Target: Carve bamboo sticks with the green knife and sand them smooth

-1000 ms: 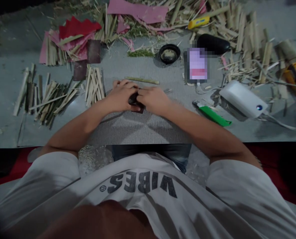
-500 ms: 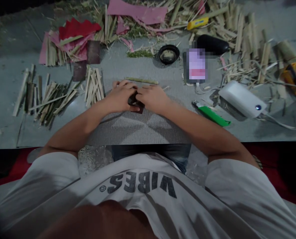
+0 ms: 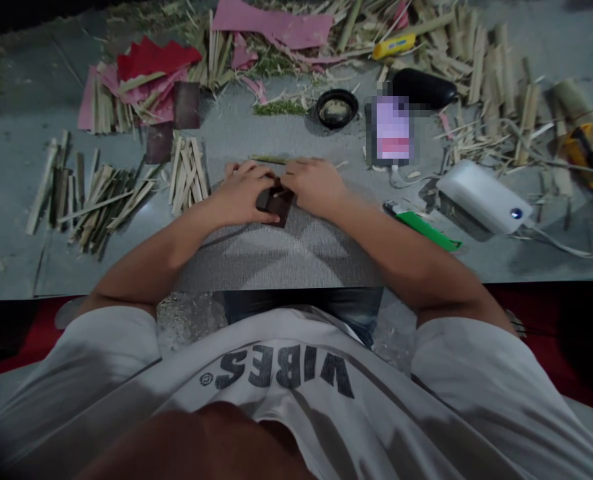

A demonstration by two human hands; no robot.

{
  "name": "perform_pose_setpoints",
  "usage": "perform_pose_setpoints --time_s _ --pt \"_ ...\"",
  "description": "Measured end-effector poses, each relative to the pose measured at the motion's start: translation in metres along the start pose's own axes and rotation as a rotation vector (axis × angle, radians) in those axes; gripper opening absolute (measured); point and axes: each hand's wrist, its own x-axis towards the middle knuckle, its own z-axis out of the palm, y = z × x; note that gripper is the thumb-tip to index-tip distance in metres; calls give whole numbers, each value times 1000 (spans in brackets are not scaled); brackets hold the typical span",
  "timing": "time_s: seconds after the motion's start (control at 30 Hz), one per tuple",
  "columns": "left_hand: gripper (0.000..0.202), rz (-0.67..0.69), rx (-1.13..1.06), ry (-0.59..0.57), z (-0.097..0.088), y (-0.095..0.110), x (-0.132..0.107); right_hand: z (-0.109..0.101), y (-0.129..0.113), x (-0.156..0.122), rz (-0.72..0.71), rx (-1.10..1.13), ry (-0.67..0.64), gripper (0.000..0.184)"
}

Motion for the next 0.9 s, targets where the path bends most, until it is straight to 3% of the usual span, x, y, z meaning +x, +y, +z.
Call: perform_pose_setpoints --time_s 0.17,0.37,0.57,0.73,0.9 --pt "71 1 11 -16 0 0 0 1 -9 -2 -108 44 -54 39" --pt "70 -6 6 -27 -2 1 0 -6 -5 0 1 16 -46 41" --pt "68 7 -13 -21 -2 0 0 -4 -13 -1 -121 28 -81 35" --pt "74 -5 15 -9 -1 0 -1 -3 -4 0 3 8 -32 42" --pt "72 0 10 -23 -2 0 -1 -5 -15 -2 -114 60 -74 32"
